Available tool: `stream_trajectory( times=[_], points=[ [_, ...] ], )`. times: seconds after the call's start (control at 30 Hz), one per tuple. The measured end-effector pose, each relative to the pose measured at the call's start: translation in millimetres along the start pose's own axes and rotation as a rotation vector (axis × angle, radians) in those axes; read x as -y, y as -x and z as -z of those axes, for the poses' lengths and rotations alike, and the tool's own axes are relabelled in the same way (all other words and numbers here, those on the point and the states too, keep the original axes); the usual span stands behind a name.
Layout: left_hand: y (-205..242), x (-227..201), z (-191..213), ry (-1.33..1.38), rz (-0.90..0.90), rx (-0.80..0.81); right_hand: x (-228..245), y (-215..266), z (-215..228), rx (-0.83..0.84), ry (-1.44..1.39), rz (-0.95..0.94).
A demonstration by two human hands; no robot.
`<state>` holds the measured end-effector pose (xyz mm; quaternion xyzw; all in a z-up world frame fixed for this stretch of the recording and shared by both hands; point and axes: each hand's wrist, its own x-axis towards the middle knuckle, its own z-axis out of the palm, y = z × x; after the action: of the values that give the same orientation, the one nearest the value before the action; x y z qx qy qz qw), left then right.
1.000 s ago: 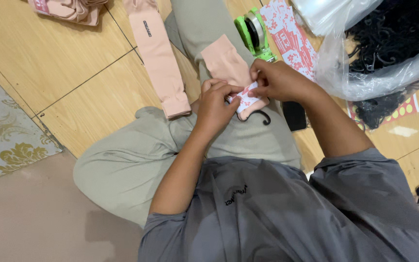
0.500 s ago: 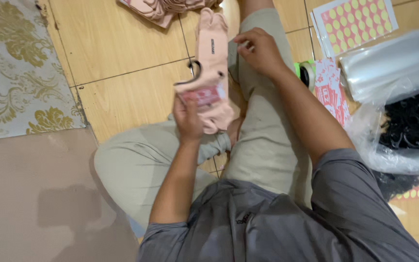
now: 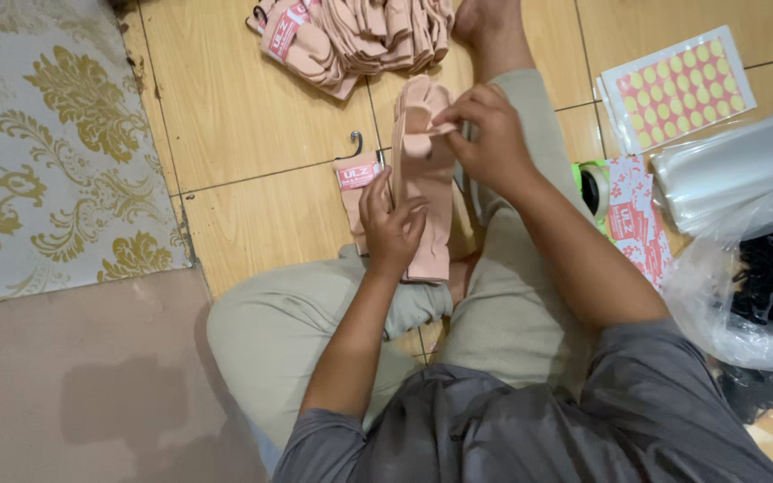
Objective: The person attaches cardboard labels and plastic hooks to pairs of socks, uses scissors to cut thread, and bundles groups of finished socks together using tape.
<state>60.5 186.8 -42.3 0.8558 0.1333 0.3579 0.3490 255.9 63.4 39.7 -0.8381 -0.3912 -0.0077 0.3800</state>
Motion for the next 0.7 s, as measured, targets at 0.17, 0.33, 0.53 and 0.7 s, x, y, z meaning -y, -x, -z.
stream_trajectory(
  times=[0.17,0.33,0.53,0.7],
  points=[
    [63.1,-58.5,9.1,0.673,0.201,0.896,53.9,70.0,167.1,-0.654,0.083,0.123],
    [28.8,-151.6,44.7,0.732,0.480,1.834,-39.7,135.5,152.1,-0.285,0.076,-0.214],
    [13.7,-158.5,-33.3,1.124,1.000,1.333,61.7,209.2,153.5,-0.286,0.128,-0.027],
    [55.7,-114.9,-91.1,1.087,1.273,1.006,43.1,292.6,142.3,0.220,-0.215,-0.009]
  ],
)
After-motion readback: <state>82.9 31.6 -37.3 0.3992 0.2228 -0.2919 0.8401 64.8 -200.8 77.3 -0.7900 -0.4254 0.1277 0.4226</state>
